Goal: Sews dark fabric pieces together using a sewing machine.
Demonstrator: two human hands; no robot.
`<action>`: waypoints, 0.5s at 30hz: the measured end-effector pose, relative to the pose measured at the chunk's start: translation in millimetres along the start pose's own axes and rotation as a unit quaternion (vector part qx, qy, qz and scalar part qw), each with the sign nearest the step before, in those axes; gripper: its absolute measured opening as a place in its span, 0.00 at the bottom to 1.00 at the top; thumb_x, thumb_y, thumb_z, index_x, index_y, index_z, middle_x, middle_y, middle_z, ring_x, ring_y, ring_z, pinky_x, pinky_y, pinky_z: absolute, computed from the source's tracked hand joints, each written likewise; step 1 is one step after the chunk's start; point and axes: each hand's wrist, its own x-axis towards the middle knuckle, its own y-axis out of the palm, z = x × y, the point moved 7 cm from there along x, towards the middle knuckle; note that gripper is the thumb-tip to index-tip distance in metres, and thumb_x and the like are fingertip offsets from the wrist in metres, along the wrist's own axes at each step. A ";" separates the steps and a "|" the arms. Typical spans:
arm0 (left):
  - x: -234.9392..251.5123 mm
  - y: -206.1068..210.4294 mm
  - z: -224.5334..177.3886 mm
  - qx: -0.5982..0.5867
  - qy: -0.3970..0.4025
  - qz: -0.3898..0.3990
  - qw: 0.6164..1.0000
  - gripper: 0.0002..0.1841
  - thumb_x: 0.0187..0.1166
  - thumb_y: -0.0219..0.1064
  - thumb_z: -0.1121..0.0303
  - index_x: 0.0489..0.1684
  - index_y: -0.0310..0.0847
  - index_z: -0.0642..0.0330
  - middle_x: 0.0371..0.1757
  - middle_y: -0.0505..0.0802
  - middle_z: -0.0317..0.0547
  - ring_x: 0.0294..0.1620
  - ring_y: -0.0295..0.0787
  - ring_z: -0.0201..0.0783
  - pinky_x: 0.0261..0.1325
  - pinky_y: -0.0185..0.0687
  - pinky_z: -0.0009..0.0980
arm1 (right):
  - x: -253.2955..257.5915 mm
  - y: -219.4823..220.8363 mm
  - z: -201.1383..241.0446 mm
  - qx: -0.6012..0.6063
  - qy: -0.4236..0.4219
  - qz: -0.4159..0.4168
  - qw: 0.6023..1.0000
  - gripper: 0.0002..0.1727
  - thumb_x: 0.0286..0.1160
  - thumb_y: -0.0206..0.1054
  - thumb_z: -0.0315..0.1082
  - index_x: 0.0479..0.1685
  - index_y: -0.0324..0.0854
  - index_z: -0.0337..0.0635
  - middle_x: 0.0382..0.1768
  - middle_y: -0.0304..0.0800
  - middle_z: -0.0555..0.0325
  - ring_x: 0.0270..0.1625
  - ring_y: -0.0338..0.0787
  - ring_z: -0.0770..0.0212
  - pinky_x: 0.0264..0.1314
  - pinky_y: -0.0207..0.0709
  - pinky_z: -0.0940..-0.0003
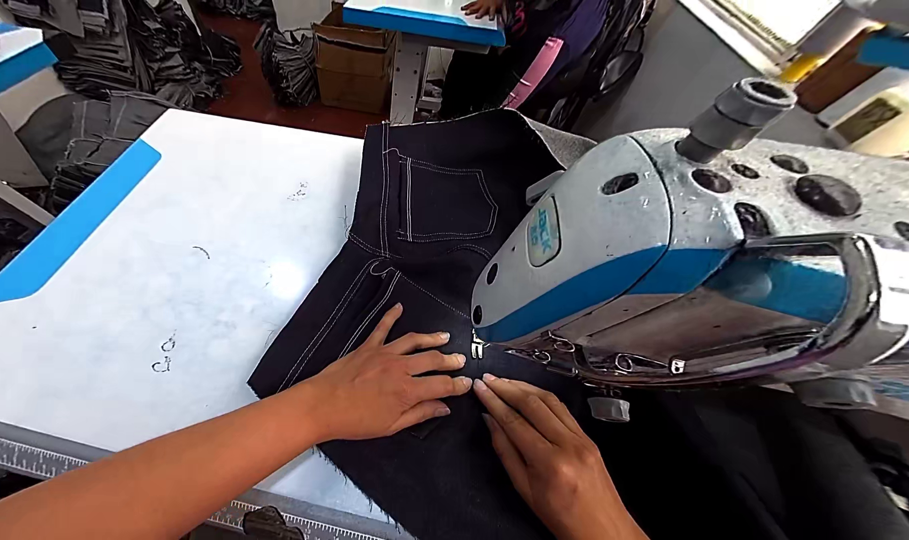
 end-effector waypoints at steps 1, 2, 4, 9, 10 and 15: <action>2.9 -0.7 3.4 0.001 0.001 -0.004 1.000 0.21 0.91 0.51 0.50 0.70 0.86 0.38 0.76 0.86 0.32 0.88 0.68 0.46 0.85 0.43 0.75 | 3.1 0.6 -2.7 -0.005 -0.001 0.001 1.000 0.17 0.84 0.59 0.35 0.58 0.93 0.45 0.57 0.95 0.55 0.62 0.91 0.57 0.64 0.82 0.68; 5.1 -1.3 6.4 -0.001 0.001 -0.006 1.000 0.21 0.90 0.52 0.50 0.70 0.87 0.39 0.76 0.86 0.32 0.87 0.68 0.46 0.85 0.43 0.75 | 5.8 1.3 -4.9 -0.007 -0.002 0.001 1.000 0.17 0.83 0.59 0.35 0.58 0.93 0.45 0.57 0.95 0.55 0.61 0.91 0.57 0.63 0.82 0.68; 7.0 -1.6 9.6 -0.004 -0.001 -0.009 1.000 0.21 0.90 0.52 0.50 0.69 0.87 0.39 0.76 0.86 0.32 0.87 0.69 0.46 0.86 0.42 0.75 | 8.5 1.9 -7.3 -0.007 -0.002 0.002 1.000 0.17 0.83 0.59 0.35 0.58 0.93 0.45 0.57 0.95 0.55 0.60 0.91 0.57 0.63 0.83 0.68; 8.0 -1.6 9.7 0.001 0.002 -0.012 1.000 0.21 0.90 0.52 0.50 0.69 0.87 0.40 0.75 0.86 0.32 0.87 0.69 0.47 0.85 0.43 0.75 | 8.4 1.4 -8.8 -0.006 -0.001 0.001 1.000 0.17 0.83 0.60 0.35 0.59 0.93 0.45 0.56 0.95 0.55 0.63 0.91 0.57 0.67 0.81 0.69; 7.8 -1.3 10.1 0.000 0.002 -0.011 1.000 0.21 0.90 0.52 0.50 0.69 0.87 0.40 0.76 0.86 0.32 0.87 0.69 0.47 0.85 0.42 0.75 | 8.7 1.8 -8.8 -0.005 -0.001 0.001 1.000 0.17 0.82 0.60 0.34 0.58 0.93 0.45 0.57 0.95 0.55 0.63 0.91 0.57 0.67 0.81 0.69; 11.6 -2.2 16.5 0.006 0.003 -0.016 1.000 0.21 0.90 0.52 0.50 0.71 0.85 0.39 0.75 0.86 0.33 0.87 0.69 0.46 0.86 0.43 0.74 | 13.5 3.4 -15.0 0.008 0.002 -0.002 1.000 0.17 0.82 0.60 0.35 0.58 0.94 0.45 0.57 0.95 0.54 0.65 0.90 0.58 0.68 0.81 0.69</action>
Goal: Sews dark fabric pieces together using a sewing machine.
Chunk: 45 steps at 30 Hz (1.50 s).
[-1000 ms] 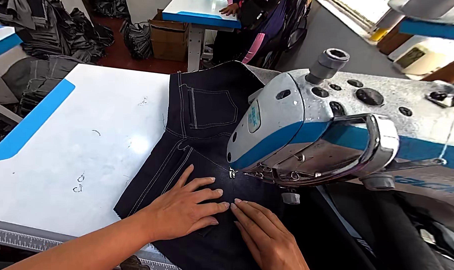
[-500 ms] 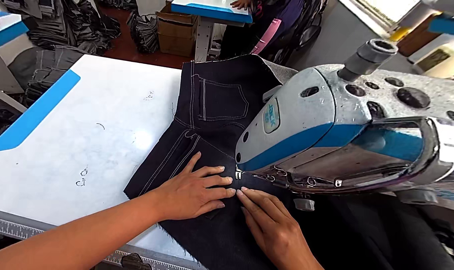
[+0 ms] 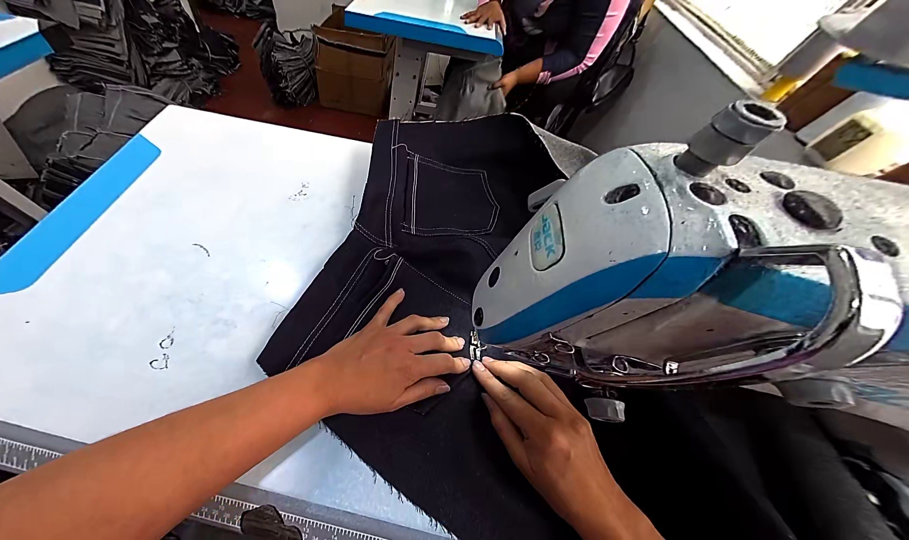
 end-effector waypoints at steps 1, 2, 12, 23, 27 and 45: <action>1.0 -0.4 1.3 -0.001 0.000 0.000 1.000 0.21 0.90 0.52 0.50 0.71 0.85 0.39 0.75 0.87 0.33 0.87 0.69 0.46 0.86 0.43 0.74 | 0.4 -1.7 -2.5 0.014 0.004 -0.007 1.000 0.17 0.82 0.60 0.34 0.56 0.95 0.45 0.56 0.96 0.55 0.65 0.91 0.59 0.68 0.82 0.69; 1.9 -0.5 2.5 -0.002 -0.001 0.001 1.000 0.21 0.90 0.52 0.50 0.71 0.85 0.39 0.75 0.86 0.32 0.87 0.69 0.46 0.86 0.43 0.74 | 0.8 -4.5 -4.5 0.028 0.007 -0.021 0.999 0.16 0.80 0.61 0.33 0.51 0.96 0.45 0.53 0.97 0.55 0.64 0.92 0.60 0.67 0.83 0.71; 7.2 -1.6 10.7 -0.004 -0.003 0.001 1.000 0.21 0.90 0.51 0.50 0.72 0.84 0.39 0.74 0.87 0.32 0.87 0.68 0.46 0.86 0.44 0.74 | 3.7 -8.7 -14.9 0.056 0.035 -0.053 0.996 0.14 0.74 0.61 0.32 0.37 0.96 0.44 0.45 0.99 0.55 0.58 0.95 0.63 0.61 0.85 0.75; 8.8 -3.7 10.9 -0.005 -0.001 -0.003 1.000 0.20 0.90 0.52 0.51 0.70 0.85 0.41 0.73 0.88 0.33 0.87 0.69 0.45 0.86 0.45 0.74 | 5.7 -9.3 -16.7 0.058 0.047 -0.053 0.996 0.15 0.75 0.61 0.33 0.38 0.96 0.44 0.45 0.99 0.55 0.56 0.96 0.64 0.59 0.85 0.74; 8.2 -3.2 10.1 0.005 -0.001 0.003 1.000 0.21 0.90 0.51 0.51 0.71 0.85 0.40 0.74 0.87 0.32 0.87 0.68 0.45 0.86 0.45 0.72 | -0.8 -21.5 -36.3 0.140 0.127 -0.099 0.977 0.19 0.81 0.58 0.42 0.38 0.91 0.37 0.38 0.97 0.58 0.45 0.93 0.77 0.51 0.84 0.80; 5.9 -5.4 9.1 0.037 0.017 -0.032 0.999 0.20 0.91 0.49 0.51 0.64 0.88 0.40 0.68 0.90 0.32 0.83 0.75 0.43 0.85 0.50 0.71 | 9.0 -32.7 -34.3 0.129 0.094 -0.079 0.984 0.25 0.93 0.46 0.48 0.41 0.82 0.38 0.34 0.90 0.57 0.48 0.88 0.80 0.58 0.76 0.86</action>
